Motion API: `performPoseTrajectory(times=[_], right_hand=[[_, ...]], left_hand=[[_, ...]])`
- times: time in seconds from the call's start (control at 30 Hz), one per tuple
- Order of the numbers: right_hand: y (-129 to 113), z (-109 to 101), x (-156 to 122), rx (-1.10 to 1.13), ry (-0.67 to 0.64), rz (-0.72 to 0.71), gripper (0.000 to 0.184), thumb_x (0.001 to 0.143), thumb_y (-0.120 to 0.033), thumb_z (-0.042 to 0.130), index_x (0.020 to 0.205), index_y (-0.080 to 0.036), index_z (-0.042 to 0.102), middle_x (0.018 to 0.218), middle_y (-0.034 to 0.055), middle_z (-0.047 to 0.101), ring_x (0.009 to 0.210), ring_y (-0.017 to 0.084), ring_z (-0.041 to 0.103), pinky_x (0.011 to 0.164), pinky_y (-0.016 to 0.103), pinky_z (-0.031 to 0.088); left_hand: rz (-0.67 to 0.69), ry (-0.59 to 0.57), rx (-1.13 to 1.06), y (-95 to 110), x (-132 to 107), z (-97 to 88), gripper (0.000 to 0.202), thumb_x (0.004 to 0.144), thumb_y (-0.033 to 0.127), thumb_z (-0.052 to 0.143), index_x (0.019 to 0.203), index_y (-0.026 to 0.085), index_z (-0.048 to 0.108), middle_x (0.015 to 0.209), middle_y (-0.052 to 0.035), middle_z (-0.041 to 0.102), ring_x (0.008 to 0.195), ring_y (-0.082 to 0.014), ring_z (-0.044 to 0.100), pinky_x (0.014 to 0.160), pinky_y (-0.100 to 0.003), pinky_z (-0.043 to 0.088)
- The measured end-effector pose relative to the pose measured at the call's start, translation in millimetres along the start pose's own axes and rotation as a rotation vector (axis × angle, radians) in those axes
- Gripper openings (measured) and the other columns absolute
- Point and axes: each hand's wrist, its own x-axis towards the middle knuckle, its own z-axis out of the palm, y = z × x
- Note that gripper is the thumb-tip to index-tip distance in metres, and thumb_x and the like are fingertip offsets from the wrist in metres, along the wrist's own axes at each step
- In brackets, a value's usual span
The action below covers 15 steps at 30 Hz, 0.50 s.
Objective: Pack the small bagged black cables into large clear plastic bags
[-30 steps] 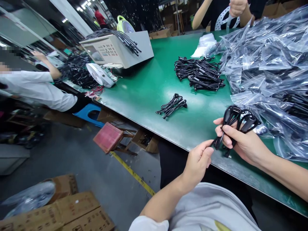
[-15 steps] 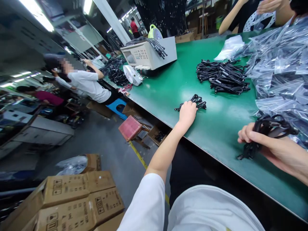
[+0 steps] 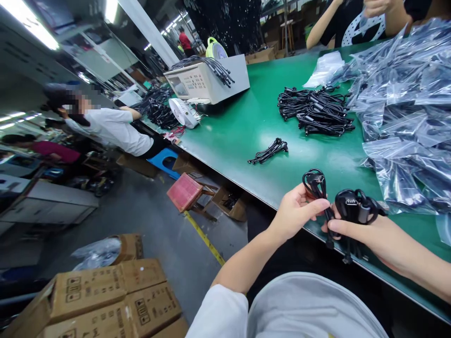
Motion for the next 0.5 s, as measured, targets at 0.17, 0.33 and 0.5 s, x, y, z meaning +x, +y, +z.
performPoseTrajectory(times=[0.17,0.33,0.5], right_hand=[[7.8,-1.5,0.0,-0.077,-0.087,-0.001,0.037,0.078,-0.058,0.075,0.087,-0.024,0.066,0.103,0.0055,0.073,0.102,0.033,0.065,0.087,0.042,0.051],[5.3,3.1,0.3,-0.147,-0.119,0.031,0.046,0.075,-0.061,0.076,0.098,-0.023,0.072,0.102,0.0081,0.074,0.097,0.033,0.067,0.085,0.044,0.054],[4.4,4.1,1.3,-0.138,-0.127,0.043,0.047,0.072,-0.061,0.077,0.098,-0.022,0.075,0.103,0.0082,0.075,0.095,0.032,0.068,0.082,0.043,0.056]], left_hand=[[0.137,0.18,-0.001,3.0,-5.9,-9.4,0.049,0.077,0.044,0.081,0.114,0.019,0.062,0.104,-0.0044,0.066,0.093,-0.0153,0.061,0.082,-0.027,0.051],[0.11,0.144,-0.028,0.6,-10.6,-14.1,0.048,0.079,0.04,0.08,0.119,0.02,0.064,0.108,-0.0057,0.067,0.1,-0.0184,0.062,0.089,-0.031,0.052],[0.088,0.131,-0.05,-1.6,-8.9,-15.2,0.048,0.078,0.038,0.08,0.119,0.02,0.064,0.111,-0.0061,0.068,0.101,-0.0184,0.062,0.09,-0.031,0.051]])
